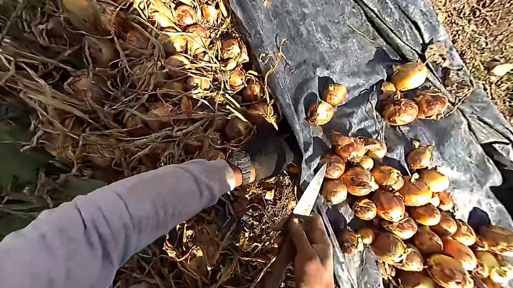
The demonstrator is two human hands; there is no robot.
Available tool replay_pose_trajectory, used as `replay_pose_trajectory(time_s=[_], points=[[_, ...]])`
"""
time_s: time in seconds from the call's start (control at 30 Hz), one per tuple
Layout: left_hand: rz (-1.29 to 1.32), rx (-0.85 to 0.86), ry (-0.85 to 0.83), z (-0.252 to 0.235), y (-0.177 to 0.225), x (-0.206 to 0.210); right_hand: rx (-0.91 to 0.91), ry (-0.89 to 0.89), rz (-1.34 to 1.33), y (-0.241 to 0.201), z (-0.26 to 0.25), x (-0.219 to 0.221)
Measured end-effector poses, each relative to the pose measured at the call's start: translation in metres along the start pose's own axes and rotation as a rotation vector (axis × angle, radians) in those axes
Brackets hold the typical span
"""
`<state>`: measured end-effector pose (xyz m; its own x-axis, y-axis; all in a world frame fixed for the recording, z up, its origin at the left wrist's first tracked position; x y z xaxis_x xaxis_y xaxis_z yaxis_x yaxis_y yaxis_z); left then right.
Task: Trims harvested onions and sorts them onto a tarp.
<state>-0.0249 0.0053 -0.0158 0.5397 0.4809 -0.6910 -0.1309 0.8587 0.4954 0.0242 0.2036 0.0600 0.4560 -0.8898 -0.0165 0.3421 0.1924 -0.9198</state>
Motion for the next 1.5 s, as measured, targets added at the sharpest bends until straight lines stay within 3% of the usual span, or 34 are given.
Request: replay_pose_trajectory(time_s=[0.07, 0.17, 0.3, 0.4, 0.53, 0.67, 0.73, 0.8, 0.9, 0.97, 1.03, 1.13, 1.23, 1.33, 1.43, 1.5], points=[[0.048, 0.123, 0.234, 0.014, 0.001, -0.026, 0.066, 0.111, -0.042, 0.01, -0.002, -0.007], [0.439, 0.167, 0.227, 0.084, -0.009, -0.035, 0.135, 0.203, -0.091, 0.014, -0.007, -0.005], [0.899, 0.018, 0.047, 0.163, -0.004, -0.02, 0.038, -0.067, -0.143, 0.014, 0.01, 0.02], [1.02, -0.111, -0.022, 0.195, 0.003, -0.015, -0.043, -0.226, -0.181, 0.009, 0.023, 0.036], [0.717, -0.018, 0.112, 0.214, -0.007, -0.033, -0.08, -0.313, -0.115, 0.012, 0.033, 0.049], [0.141, 0.025, 0.643, 0.223, -0.008, -0.069, -0.117, -0.358, -0.041, 0.015, 0.039, 0.057], [0.032, 0.1, 0.765, 0.224, -0.003, -0.081, -0.071, -0.293, -0.049, 0.017, 0.04, 0.059], [0.15, 0.256, 0.712, 0.228, 0.003, -0.081, 0.009, -0.202, -0.026, 0.023, 0.038, 0.061], [0.077, 0.343, 0.425, 0.217, 0.02, -0.043, 0.022, -0.164, 0.006, 0.02, 0.036, 0.062], [0.001, 0.271, 0.17, 0.205, 0.027, -0.011, -0.042, -0.087, -0.025, 0.023, 0.037, 0.066], [-0.032, 0.171, 0.065, 0.193, 0.028, -0.003, -0.205, -0.102, 0.073, 0.028, 0.032, 0.064], [-0.117, 0.08, 0.401, 0.162, -0.004, -0.033, -0.334, -0.02, 0.249, 0.007, 0.015, 0.041], [-0.033, -0.006, 0.667, 0.138, -0.048, -0.063, -0.355, 0.116, 0.048, -0.032, 0.002, -0.003], [0.021, 0.003, 0.647, 0.117, -0.035, -0.062, -0.178, 0.238, -0.016, -0.028, -0.007, -0.022], [-0.046, -0.057, 0.446, 0.091, -0.012, -0.035, 0.052, 0.144, 0.08, 0.007, -0.009, -0.01], [-0.098, -0.087, 0.44, 0.083, -0.001, -0.024, 0.104, 0.08, 0.119, 0.016, -0.007, -0.004]])
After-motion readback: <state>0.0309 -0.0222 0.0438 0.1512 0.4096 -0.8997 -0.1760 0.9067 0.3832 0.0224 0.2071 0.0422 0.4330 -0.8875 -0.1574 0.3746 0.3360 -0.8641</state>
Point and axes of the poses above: each hand's wrist, its own z-axis away from the middle knuckle, its own x-axis out of the palm, y = z × x, the point moved 3 cm from there along -z, towards the middle knuckle, and after that the axes turned 1 degree about -z, right-handed, at the moved point
